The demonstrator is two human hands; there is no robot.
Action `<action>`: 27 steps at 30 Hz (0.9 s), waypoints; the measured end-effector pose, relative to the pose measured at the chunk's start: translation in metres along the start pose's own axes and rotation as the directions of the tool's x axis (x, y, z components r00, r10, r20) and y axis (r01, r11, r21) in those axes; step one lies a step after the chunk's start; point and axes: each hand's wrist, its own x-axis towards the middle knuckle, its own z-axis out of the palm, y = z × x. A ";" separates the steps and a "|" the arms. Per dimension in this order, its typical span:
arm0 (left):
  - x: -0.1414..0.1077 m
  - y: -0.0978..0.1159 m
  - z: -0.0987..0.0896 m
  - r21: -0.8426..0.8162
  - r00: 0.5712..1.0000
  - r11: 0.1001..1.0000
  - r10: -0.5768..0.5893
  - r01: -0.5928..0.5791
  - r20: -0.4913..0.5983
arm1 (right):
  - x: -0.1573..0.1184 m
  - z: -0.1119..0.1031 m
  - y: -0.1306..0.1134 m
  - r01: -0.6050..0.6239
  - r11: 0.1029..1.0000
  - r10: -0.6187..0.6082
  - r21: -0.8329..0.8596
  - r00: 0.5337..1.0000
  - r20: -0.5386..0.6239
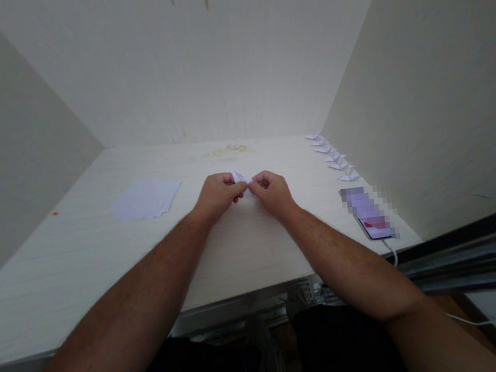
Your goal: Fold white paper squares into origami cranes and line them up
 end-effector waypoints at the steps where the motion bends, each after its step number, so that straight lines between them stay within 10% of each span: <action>1: 0.000 0.000 0.000 0.025 1.000 1.000 0.001 -0.001 -0.005 | 0.000 0.000 0.000 0.002 1.000 -0.002 -0.005 1.000 0.004; 14: 0.007 -0.006 0.002 -0.201 0.999 0.979 -0.032 0.040 0.039 | -0.001 0.000 0.000 -0.024 1.000 0.024 -0.015 1.000 0.006; 27: 0.007 -0.007 -0.003 -0.078 0.997 0.997 -0.024 0.029 0.068 | -0.001 -0.002 -0.001 -0.071 0.997 0.070 0.023 0.996 0.051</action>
